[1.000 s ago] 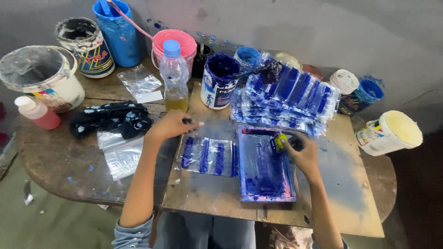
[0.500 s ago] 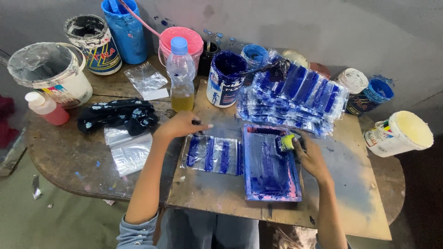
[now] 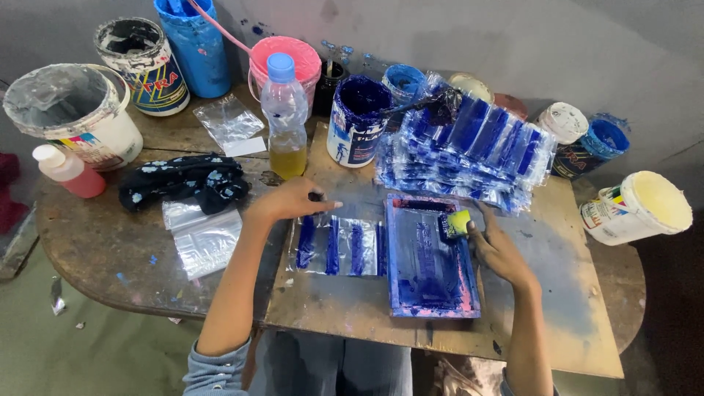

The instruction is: Manual screen printing of blue ink onto small clear plastic bags using a sponge and a small frame.

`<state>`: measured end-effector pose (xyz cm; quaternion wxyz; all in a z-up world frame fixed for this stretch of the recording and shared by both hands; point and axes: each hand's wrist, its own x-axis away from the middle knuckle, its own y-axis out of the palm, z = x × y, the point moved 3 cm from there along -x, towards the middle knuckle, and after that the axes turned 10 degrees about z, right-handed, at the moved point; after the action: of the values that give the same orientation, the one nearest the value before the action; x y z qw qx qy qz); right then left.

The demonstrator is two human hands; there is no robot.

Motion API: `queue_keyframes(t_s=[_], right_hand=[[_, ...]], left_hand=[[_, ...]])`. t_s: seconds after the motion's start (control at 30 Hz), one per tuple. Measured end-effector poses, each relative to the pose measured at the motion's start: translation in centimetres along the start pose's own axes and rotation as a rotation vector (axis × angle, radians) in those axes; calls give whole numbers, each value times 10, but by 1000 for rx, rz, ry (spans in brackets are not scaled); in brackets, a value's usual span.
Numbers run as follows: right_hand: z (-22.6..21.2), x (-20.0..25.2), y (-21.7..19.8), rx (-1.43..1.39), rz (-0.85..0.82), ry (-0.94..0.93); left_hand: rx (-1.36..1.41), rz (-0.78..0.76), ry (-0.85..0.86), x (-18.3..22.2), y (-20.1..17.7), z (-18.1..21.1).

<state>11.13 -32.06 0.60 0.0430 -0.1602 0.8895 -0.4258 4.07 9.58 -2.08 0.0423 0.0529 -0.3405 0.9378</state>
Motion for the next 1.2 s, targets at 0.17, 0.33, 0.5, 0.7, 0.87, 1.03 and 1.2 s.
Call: queue_keyframes(t_s=[0.17,0.33,0.5,0.7,0.87,1.03,1.2], right_hand=[[-1,3,-2,-51,-23,66],[-32,12,-11,-28,-64,56],[-42,14,-13,96,-92,-3],[-31,10,-12,58,-101,-12],[-28,10,-10,75,-102,-27],[-20,7,-10,65,-113,-82],[-42,13,-17,60,-97,-143]], left_hand=[[26,-12,3,4,-6,16],[16,-49,-74,8,-7,25],[7,-123,-131,20,-17,42],[66,-118,-99,19,-18,35],[30,-117,-85,16,-16,26],[-23,-92,-114,22,-15,37],[-50,-108,-68,14,-7,25]])
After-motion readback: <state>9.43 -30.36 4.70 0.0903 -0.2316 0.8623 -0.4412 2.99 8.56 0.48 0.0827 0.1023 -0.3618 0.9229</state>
